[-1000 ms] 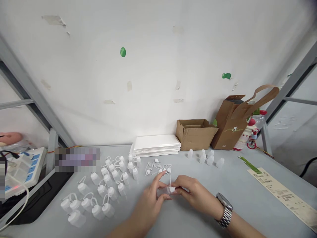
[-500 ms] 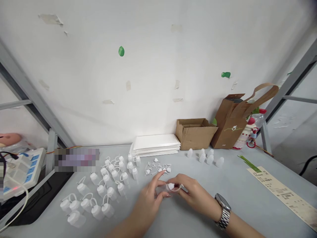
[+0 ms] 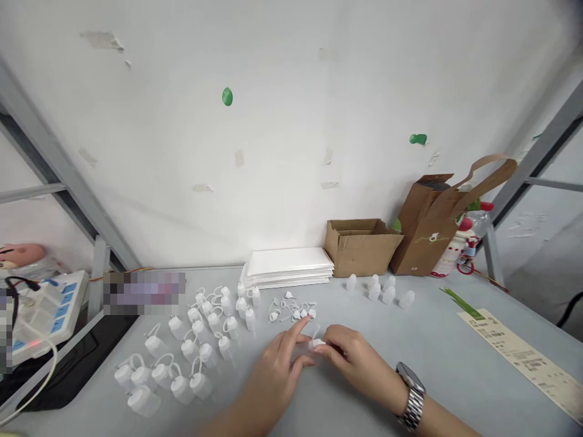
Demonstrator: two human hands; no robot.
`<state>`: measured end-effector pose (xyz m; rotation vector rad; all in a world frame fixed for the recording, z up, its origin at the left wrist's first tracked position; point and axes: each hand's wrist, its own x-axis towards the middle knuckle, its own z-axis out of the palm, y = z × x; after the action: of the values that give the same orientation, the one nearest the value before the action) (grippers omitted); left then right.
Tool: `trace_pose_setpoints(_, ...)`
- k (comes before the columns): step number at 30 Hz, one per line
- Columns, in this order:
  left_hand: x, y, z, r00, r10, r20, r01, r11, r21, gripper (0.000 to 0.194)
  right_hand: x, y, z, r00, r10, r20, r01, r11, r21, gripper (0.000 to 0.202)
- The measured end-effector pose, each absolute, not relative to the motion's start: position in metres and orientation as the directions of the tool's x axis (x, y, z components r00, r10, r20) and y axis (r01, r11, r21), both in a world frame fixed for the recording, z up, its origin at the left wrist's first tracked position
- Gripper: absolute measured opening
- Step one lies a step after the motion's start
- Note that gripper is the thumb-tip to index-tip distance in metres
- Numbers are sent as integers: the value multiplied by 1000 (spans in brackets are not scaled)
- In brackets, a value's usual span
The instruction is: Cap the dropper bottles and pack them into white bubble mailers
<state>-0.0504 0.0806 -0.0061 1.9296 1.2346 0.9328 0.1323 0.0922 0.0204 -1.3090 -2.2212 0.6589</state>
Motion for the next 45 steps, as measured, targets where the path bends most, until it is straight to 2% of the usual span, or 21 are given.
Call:
trace_pose_setpoints(4, -49, 82, -8, 280, 949, 146, 446, -263, 855, 50, 132, 93, 21, -393, 905, 162, 567, 377, -733, 10)
trace_pose_setpoints(8, -46, 84, -4, 234, 972, 14, 382, -105, 918, 55, 137, 95, 23, -494, 844, 210, 460, 459, -760, 16)
trace_pose_setpoints(11, -45, 85, -1, 216, 976, -36, 371, -48, 927, 57, 138, 96, 22, -513, 831, 214, 460, 477, -748, 19)
trace_pose_setpoints(14, -45, 83, -1, 231, 973, 1, 417, -99, 903, 57, 136, 96, 19, -486, 852, 197, 556, 475, -682, 16)
trace_pose_setpoints(17, -45, 81, -3, 244, 968, 67, 457, -176, 872, 57, 132, 94, 16, -447, 878, 175, 646, 451, -616, 27)
trace_pose_setpoints(21, -45, 81, -4, 221, 973, 74, 420, -163, 893, 58, 133, 93, 20, -423, 887, 184, 591, 424, -686, 12)
trace_pose_setpoints(25, -45, 83, -4, 178, 984, 18, 403, -90, 911, 59, 137, 93, 25, -517, 825, 229, 469, 497, -731, 19)
trace_pose_setpoints(29, -45, 82, -4, 193, 981, 26, 428, -108, 898, 60, 133, 92, 21, -482, 852, 203, 560, 478, -677, 14)
trace_pose_setpoints(32, -45, 81, -5, 217, 974, 65, 442, -157, 883, 60, 130, 92, 18, -433, 887, 160, 646, 429, -631, 20)
trace_pose_setpoints(35, -46, 83, -6, 194, 979, 64, 435, -145, 889, 59, 132, 92, 20, -461, 873, 158, 594, 435, -677, 10)
trace_pose_setpoints(39, -46, 86, -9, 179, 983, 24, 426, -100, 899, 63, 135, 93, 21, -516, 833, 197, 512, 485, -709, 19)
trace_pose_setpoints(42, -46, 84, -11, 187, 979, 80, 457, -159, 875, 62, 133, 91, 18, -492, 848, 198, 541, 476, -694, 14)
trace_pose_setpoints(45, -47, 78, -11, 204, 957, 206, 528, -285, 800, 58, 127, 88, 14, -444, 875, 196, 572, 444, -690, 14)
